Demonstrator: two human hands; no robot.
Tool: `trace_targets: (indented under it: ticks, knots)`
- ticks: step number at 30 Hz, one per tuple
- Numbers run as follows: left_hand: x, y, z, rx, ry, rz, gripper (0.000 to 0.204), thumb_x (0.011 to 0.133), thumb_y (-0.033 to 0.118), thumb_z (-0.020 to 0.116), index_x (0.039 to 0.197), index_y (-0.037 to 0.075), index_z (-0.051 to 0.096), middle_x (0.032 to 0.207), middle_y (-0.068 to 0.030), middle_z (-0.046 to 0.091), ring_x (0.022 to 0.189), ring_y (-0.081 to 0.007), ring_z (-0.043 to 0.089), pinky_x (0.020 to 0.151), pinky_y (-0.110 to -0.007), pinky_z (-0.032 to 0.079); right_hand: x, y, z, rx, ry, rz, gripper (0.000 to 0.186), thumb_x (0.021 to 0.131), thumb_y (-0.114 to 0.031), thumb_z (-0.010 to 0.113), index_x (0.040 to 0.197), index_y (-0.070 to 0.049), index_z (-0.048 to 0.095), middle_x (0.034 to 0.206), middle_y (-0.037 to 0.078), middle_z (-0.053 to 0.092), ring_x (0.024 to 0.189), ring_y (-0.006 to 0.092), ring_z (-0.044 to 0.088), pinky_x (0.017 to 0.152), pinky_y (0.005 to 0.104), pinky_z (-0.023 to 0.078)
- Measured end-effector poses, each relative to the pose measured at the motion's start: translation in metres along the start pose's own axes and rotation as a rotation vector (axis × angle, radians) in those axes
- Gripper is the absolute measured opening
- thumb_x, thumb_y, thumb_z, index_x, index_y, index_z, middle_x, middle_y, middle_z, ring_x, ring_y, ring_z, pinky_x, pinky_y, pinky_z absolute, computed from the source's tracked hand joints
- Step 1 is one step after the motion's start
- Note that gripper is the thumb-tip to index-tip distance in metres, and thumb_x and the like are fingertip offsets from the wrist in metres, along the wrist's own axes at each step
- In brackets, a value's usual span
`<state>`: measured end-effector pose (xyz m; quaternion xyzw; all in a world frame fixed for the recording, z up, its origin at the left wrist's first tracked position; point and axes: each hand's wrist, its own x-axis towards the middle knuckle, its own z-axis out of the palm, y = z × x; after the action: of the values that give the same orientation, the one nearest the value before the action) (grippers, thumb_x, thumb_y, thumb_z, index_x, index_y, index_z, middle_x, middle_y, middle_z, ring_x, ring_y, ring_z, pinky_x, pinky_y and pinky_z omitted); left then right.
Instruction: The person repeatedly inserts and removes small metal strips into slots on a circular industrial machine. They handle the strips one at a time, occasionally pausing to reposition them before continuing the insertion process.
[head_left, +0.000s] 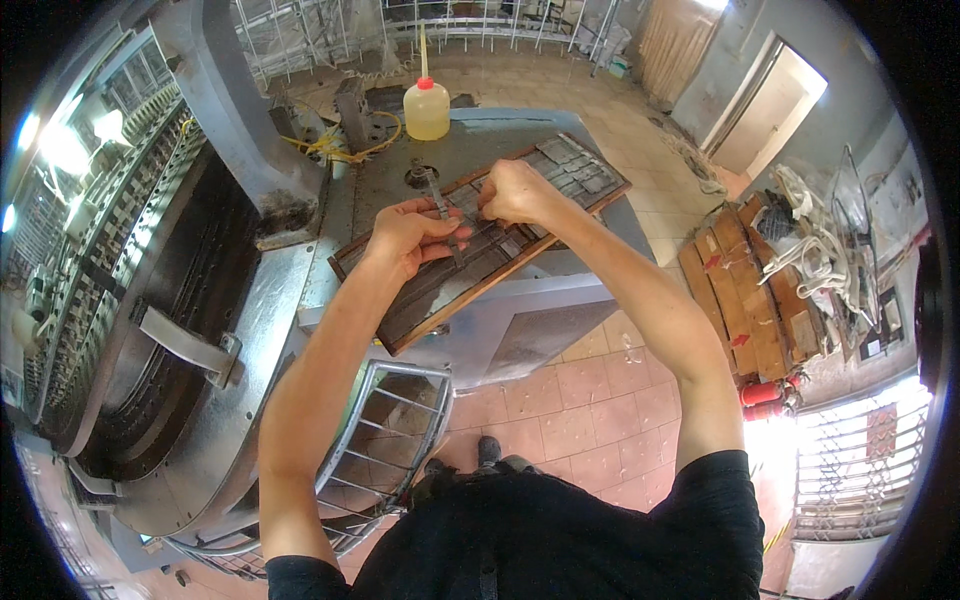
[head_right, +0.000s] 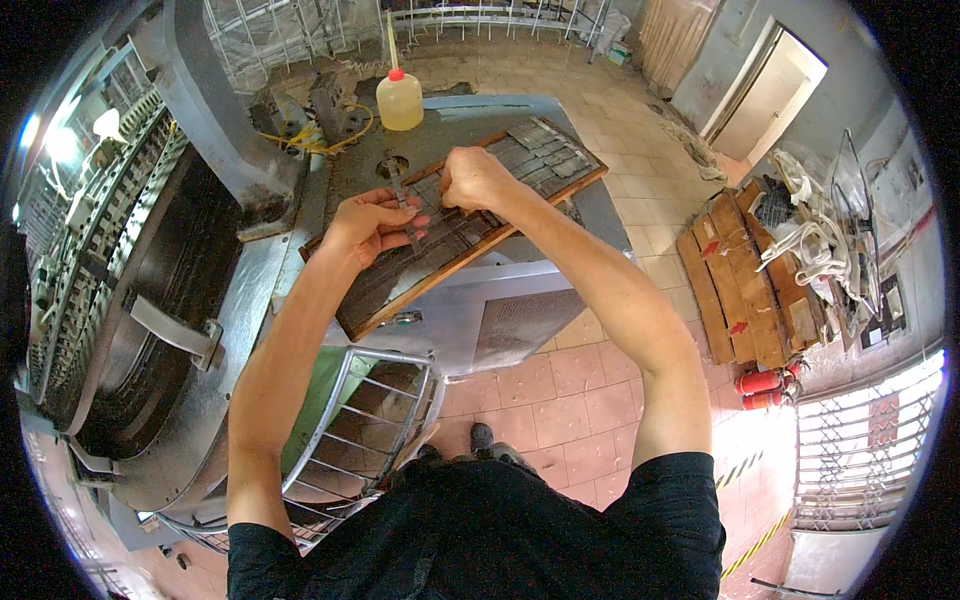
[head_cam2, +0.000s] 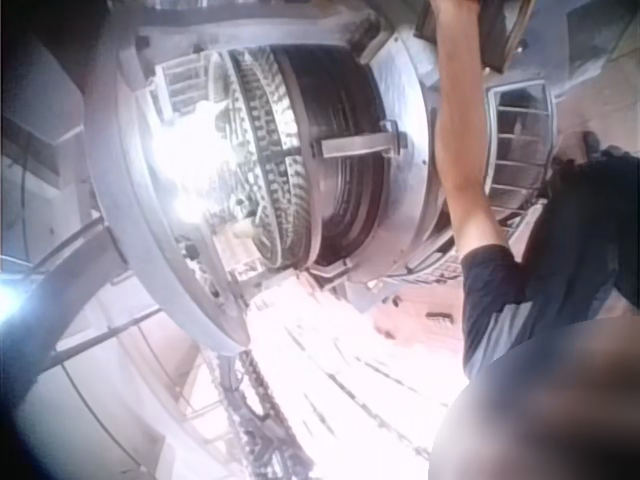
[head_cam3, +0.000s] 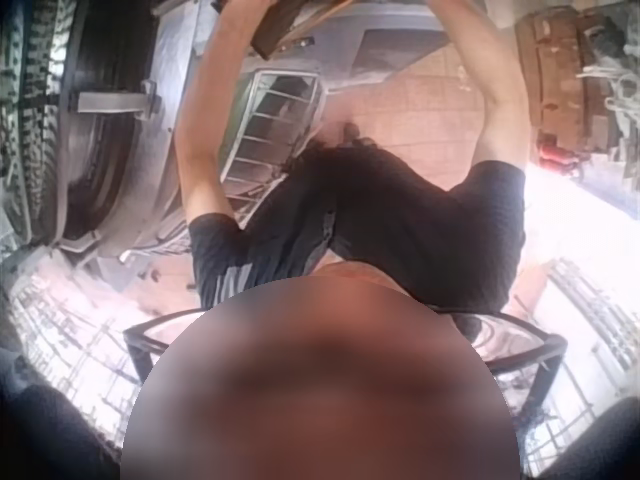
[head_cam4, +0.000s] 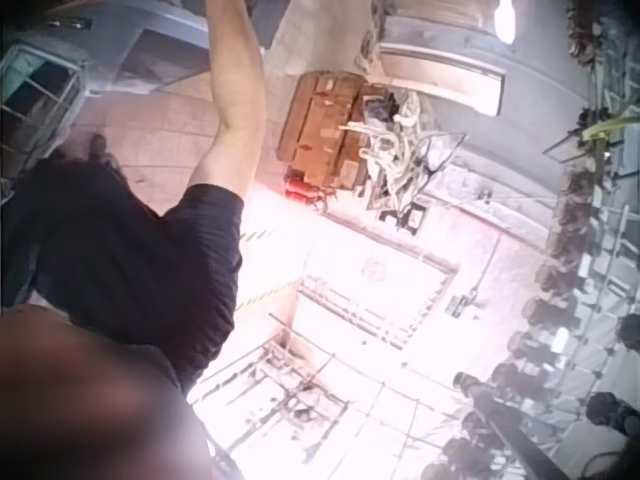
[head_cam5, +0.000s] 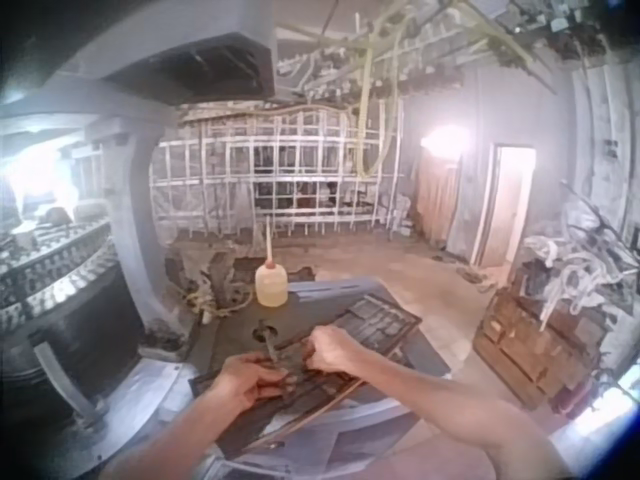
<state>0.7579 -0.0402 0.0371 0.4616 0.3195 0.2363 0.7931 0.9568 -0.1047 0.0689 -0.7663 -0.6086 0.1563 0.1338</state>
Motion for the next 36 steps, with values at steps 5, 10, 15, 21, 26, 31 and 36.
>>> trace_targets:
  ticks: [5,10,15,21,26,31,36]
  knots:
    - [0.002,-0.002,0.001,-0.016,0.007,-0.011,0.03,0.092,-0.01,0.059,0.122,-0.007,0.055,0.119,-0.0192,0.065,0.1,-0.0365,0.072,0.084,-0.049,0.065,0.0,-0.001,-0.001,0.012,0.0,-0.028,0.022,0.074,-0.012,0.077,0.092,0.001,0.078,0.078,0.018,0.074,0.064,0.0219,0.073,0.066,0.0356,0.058]
    - [0.001,-0.001,0.003,0.012,0.003,-0.02,0.033,0.093,-0.009,0.058,0.125,-0.005,0.05,0.12,-0.0209,0.065,0.1,-0.0378,0.072,0.083,-0.051,0.065,0.002,-0.001,-0.001,-0.007,-0.013,-0.016,0.021,0.073,-0.011,0.076,0.091,0.001,0.079,0.077,0.018,0.074,0.066,0.0229,0.073,0.066,0.0365,0.058]
    - [-0.001,0.002,0.008,0.016,0.042,-0.06,0.033,0.095,-0.008,0.055,0.126,-0.003,0.044,0.119,-0.0245,0.064,0.099,-0.0392,0.072,0.081,-0.052,0.065,0.003,-0.003,0.001,-0.061,0.004,-0.027,0.021,0.071,-0.008,0.075,0.091,0.0,0.079,0.079,0.019,0.074,0.068,0.0245,0.074,0.067,0.037,0.058]
    - [-0.002,0.001,0.012,0.062,0.015,-0.034,0.031,0.095,-0.009,0.054,0.124,-0.003,0.045,0.119,-0.0252,0.063,0.097,-0.0399,0.072,0.08,-0.052,0.065,0.003,-0.002,0.006,-0.064,0.066,-0.053,0.013,0.067,-0.008,0.073,0.078,-0.001,0.075,0.082,0.024,0.071,0.084,0.0387,0.072,0.076,0.0436,0.058]
    - [-0.002,0.0,0.017,0.086,0.064,-0.034,0.032,0.094,-0.011,0.054,0.124,-0.004,0.046,0.117,-0.0244,0.063,0.096,-0.0401,0.072,0.08,-0.05,0.066,-0.001,0.003,0.013,-0.106,0.174,-0.196,0.011,0.066,-0.007,0.073,0.074,0.001,0.074,0.081,0.025,0.07,0.082,0.0406,0.071,0.076,0.0448,0.058]
    - [-0.002,-0.003,0.02,0.085,0.075,-0.011,0.033,0.095,-0.01,0.054,0.126,-0.005,0.045,0.118,-0.0243,0.062,0.098,-0.0404,0.072,0.08,-0.05,0.067,-0.004,-0.002,0.014,-0.122,0.186,-0.11,0.017,0.065,-0.011,0.077,0.079,-0.001,0.077,0.082,0.022,0.072,0.082,0.0378,0.072,0.078,0.0434,0.057]
    - [0.0,-0.009,0.024,0.005,0.008,0.071,0.034,0.095,-0.01,0.055,0.128,-0.006,0.046,0.118,-0.023,0.062,0.099,-0.0386,0.071,0.081,-0.05,0.066,-0.019,-0.007,0.001,0.125,0.275,-0.121,0.022,0.066,-0.013,0.077,0.084,0.0,0.078,0.08,0.023,0.072,0.079,0.0347,0.073,0.074,0.041,0.057]
